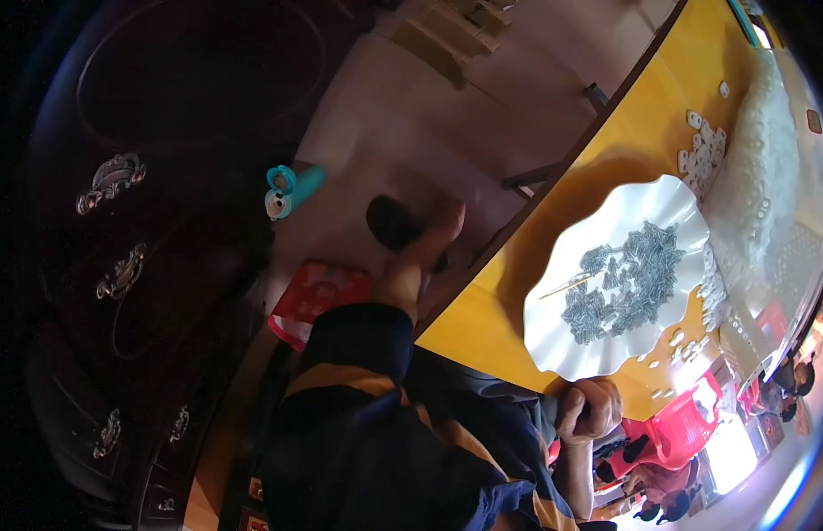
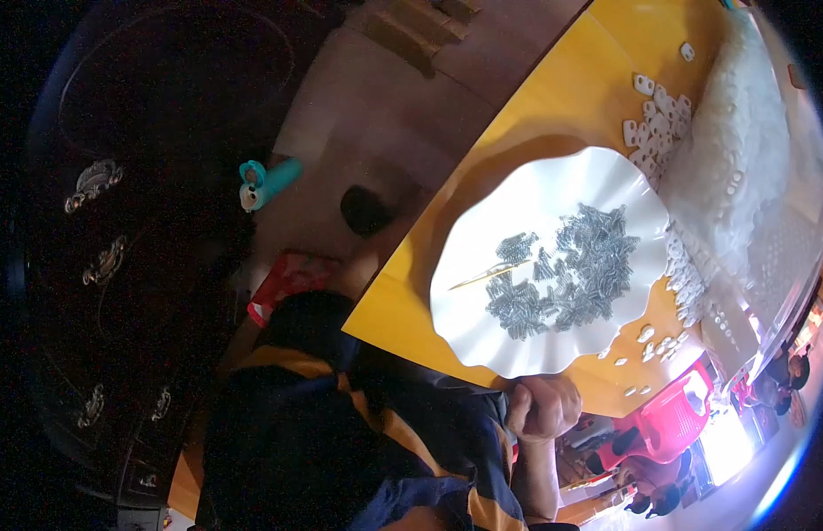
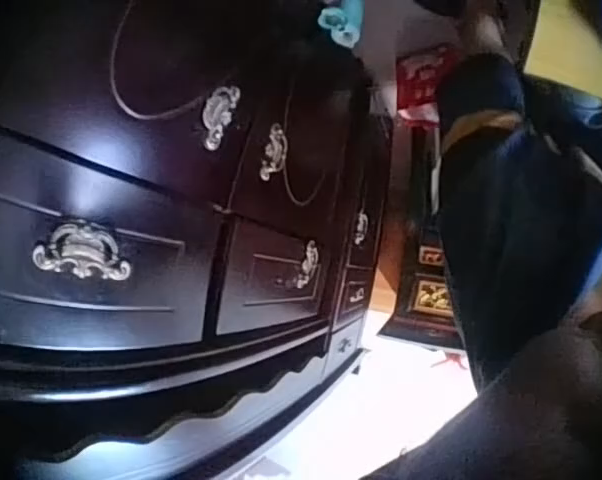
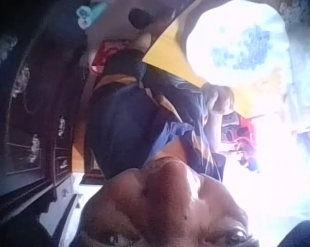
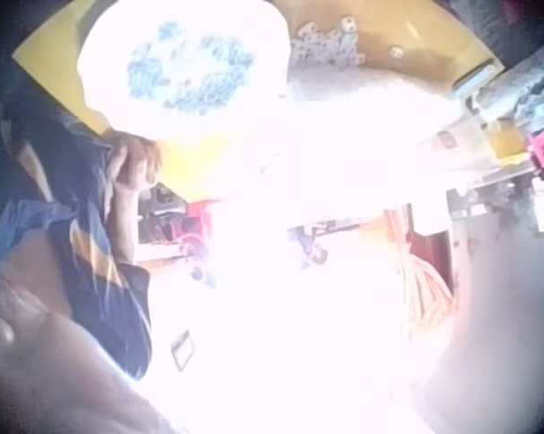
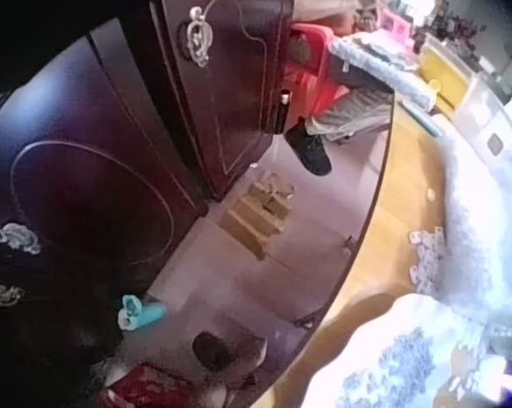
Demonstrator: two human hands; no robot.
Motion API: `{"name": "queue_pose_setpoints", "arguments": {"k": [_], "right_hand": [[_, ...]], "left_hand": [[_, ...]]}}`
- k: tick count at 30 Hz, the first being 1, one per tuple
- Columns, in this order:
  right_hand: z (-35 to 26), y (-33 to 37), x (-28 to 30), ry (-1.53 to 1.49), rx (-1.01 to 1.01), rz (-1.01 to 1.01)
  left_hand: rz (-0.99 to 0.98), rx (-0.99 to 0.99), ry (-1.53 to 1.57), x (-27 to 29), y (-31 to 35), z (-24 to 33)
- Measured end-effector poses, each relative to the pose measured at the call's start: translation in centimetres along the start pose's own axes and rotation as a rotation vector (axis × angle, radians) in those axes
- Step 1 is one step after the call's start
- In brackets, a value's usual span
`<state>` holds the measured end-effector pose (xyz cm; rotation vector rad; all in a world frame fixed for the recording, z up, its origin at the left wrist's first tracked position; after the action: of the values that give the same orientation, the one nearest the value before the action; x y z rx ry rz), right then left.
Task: Manual assembly of small white plastic components with metal inserts at a workspace.
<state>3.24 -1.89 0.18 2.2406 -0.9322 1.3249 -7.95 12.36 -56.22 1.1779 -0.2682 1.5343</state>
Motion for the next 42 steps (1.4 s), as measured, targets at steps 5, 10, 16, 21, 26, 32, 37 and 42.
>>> {"name": "queue_pose_setpoints", "arguments": {"k": [5,10,16,21,26,32,37,42], "right_hand": [[-0.2,-0.2,-0.1,-0.032,-0.008,-0.009],[0.0,0.2,-0.3,0.017,-0.010,-0.002],[0.8,1.2,-0.5,0.071,0.000,0.060],[1.1,1.9,0.1,0.076,-0.022,-0.022],[1.5,2.7,-0.4,0.270,-0.039,0.129],[2.1,2.6,-0.8,0.212,-0.046,0.030],[2.4,2.9,-0.3,0.146,-0.057,-0.035],[1.3,2.1,0.2,0.156,-0.026,-0.029]], "left_hand": [[-0.067,0.033,0.078,2.8,0.8,0.6],[-0.110,-0.077,0.069,3.3,1.6,0.1],[0.237,0.017,0.146,4.6,2.4,-4.6],[0.105,0.034,0.264,8.0,3.2,-4.3],[0.115,0.001,0.229,8.1,3.4,-4.6],[0.099,0.028,0.324,6.0,3.2,-4.7],[0.227,-0.006,0.337,3.1,3.3,-5.5],[0.261,-0.059,0.301,4.2,2.5,-5.1]]}}
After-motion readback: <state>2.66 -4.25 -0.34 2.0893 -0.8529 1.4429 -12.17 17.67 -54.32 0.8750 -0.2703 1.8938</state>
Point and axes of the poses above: each hand's wrist, its own y-axis away from the middle knuckle, its own x-axis out of the back of the hand, z = x × y, the point moved 1 cm from there along -y, towards the middle knuckle, and after that the axes turned 5 degrees about -x, right-handed, at the moved point
